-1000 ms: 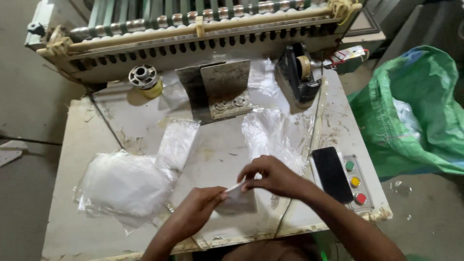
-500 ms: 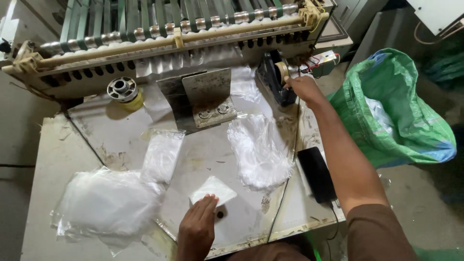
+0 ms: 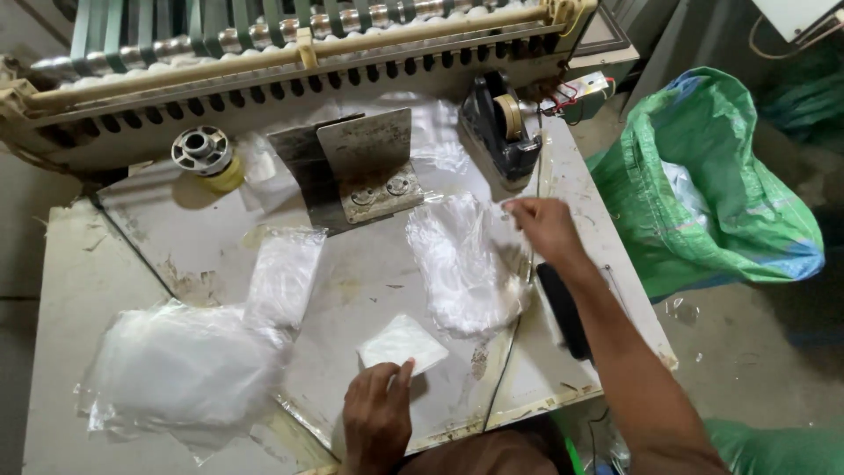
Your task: Folding and bundling plastic bags at a workbench
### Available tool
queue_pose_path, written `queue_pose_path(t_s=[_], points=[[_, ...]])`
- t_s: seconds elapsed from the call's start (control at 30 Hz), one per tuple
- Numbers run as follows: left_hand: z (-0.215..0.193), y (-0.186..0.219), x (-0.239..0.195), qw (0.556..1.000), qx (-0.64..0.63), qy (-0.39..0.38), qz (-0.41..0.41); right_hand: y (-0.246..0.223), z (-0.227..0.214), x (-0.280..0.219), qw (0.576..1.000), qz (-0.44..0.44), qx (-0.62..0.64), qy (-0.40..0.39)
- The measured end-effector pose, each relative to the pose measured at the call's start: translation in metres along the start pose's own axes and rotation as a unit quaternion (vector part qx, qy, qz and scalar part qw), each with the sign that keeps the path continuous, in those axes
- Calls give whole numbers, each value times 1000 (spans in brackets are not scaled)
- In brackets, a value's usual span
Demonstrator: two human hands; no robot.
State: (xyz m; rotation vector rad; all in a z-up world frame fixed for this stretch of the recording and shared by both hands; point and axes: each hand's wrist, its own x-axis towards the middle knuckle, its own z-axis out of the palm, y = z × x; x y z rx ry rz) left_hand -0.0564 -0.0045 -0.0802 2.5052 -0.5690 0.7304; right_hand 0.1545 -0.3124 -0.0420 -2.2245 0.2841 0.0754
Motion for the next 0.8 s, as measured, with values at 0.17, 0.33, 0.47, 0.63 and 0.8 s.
queue_pose_path(t_s=[0.17,0.33,0.47,0.63,0.8], points=[[26,14,-4,997,-45,44,47,-33,56,-151,986,-16,64,-156],[16,28,24,996,44,3,72,-8,65,-199,963,55,-34,-262],[-16,42,47,996,-85,-26,21,11,70,-205,988,77,46,-122],[-32,20,55,919,-285,-161,-218,-13,31,-133,995,-21,-84,-58],[-27,8,117,687,-554,-161,-442,5,29,-28,970,1,-235,-65]])
